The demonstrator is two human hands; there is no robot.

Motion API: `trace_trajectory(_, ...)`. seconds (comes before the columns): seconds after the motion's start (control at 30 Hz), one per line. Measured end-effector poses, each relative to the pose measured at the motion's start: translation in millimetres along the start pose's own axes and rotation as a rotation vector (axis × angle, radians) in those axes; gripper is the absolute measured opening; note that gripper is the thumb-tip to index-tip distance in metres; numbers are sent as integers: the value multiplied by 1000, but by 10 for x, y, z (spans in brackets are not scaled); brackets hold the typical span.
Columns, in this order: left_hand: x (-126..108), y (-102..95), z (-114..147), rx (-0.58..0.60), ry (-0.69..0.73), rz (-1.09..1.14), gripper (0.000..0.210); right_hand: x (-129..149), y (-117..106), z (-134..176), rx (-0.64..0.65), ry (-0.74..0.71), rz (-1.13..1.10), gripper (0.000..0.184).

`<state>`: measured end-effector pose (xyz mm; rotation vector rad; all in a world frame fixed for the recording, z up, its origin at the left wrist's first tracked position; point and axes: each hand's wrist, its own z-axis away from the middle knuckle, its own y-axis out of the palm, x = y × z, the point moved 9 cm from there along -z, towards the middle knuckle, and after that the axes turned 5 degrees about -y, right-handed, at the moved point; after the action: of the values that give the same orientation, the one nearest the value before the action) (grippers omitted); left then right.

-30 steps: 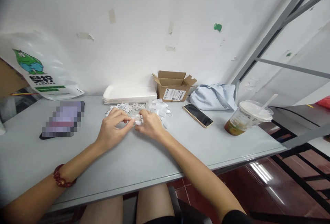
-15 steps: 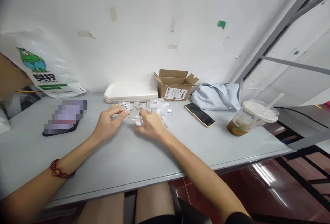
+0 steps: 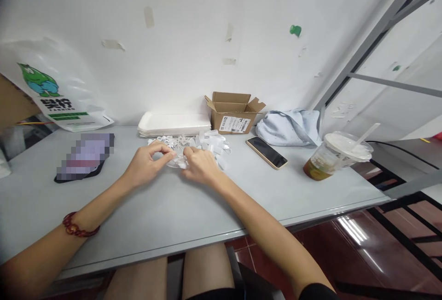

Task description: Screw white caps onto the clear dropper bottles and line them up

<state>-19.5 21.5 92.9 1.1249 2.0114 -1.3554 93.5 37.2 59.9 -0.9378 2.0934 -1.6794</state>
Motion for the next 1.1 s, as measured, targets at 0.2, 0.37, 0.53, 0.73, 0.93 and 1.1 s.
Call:
trace_trajectory(0.2, 49, -125, -2, -92, -24, 57, 20, 0, -48, -15, 0, 14, -10, 34)
trace_trajectory(0.37, 9, -327, 17, -194, -17, 61, 18, -85, -76, 6, 11, 58, 24, 37)
trace_trajectory(0.53, -409, 1, 188, -60, 367, -191, 10, 12, -65, 16, 6, 7, 57, 30)
trace_trajectory(0.73, -475, 166, 266, 1, 468, -287, 14, 95, -58, 22, 10, -47, 101, 24)
trace_trajectory(0.93, -330, -93, 137, -58, 336, -188, 15, -26, -75, 25, 22, -13, 158, 27)
trace_trajectory(1.1, -261, 10, 108, 25, 284, -149, 12, 70, -50, 19, 24, -57, 168, 23)
